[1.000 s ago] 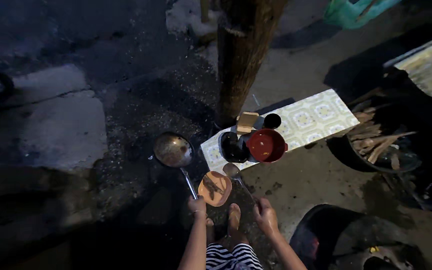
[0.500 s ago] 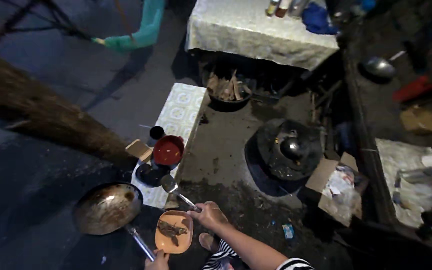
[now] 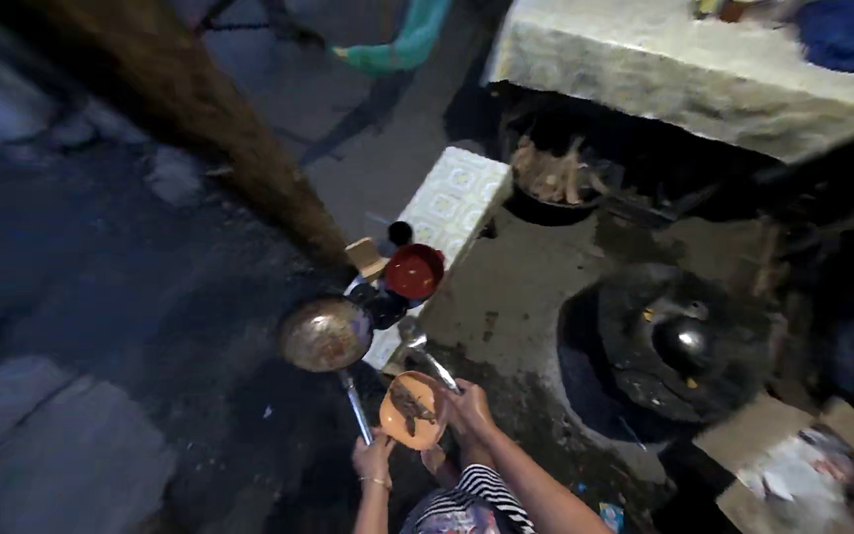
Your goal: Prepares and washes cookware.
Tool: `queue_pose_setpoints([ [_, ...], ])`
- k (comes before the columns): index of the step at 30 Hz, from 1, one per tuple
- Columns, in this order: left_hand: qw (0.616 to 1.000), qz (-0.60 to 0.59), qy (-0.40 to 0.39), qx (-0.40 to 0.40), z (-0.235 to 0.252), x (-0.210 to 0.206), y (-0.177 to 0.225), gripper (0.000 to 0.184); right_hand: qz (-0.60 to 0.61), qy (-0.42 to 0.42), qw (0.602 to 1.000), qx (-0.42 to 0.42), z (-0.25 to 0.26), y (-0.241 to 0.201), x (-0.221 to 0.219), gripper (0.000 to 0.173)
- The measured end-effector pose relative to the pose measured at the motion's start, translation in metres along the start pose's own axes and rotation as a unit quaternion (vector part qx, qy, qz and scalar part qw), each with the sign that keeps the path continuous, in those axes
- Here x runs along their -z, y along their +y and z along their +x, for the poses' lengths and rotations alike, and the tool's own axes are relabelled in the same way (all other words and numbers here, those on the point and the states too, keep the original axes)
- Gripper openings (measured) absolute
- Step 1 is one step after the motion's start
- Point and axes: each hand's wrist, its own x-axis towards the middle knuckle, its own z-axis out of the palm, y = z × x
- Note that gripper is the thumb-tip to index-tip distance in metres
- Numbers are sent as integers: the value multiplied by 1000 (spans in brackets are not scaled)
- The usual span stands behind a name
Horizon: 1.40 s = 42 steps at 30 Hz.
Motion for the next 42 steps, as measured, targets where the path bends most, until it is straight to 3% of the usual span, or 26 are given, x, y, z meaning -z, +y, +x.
queue_pose_setpoints([
  [10,984,-141,97,39,57,61,-13,26,-89,-15,995,-37,150,-20,-92,29],
  [17,979,-69,165,95,43,93,-45,28,-135,-1,990,-50,226,-4,-153,31],
  [24,972,-66,178,140,27,84,-75,22,-196,-22,980,-24,247,11,-163,33],
  [27,972,-72,176,135,32,77,-68,21,-236,-37,971,-8,250,14,-153,36],
  [30,977,-86,164,107,29,67,-55,20,-302,-106,947,-8,246,16,-138,40],
  [34,980,-143,119,76,-3,59,-25,15,-350,-164,922,-33,241,20,-126,43],
  [36,978,-201,37,32,-16,63,-22,9,-349,-177,920,-37,243,21,-125,43],
  [38,971,-231,-63,4,-13,71,-22,41,-340,-184,921,-43,245,25,-126,44],
  [39,972,-223,-72,3,-5,72,-18,47,-335,-187,922,-47,246,27,-127,45],
  [41,981,-192,-22,0,14,69,-1,18,-319,-194,926,-58,246,31,-132,47],
  [42,984,-180,-4,3,24,66,10,20,-306,-200,929,-63,247,31,-133,48],
])
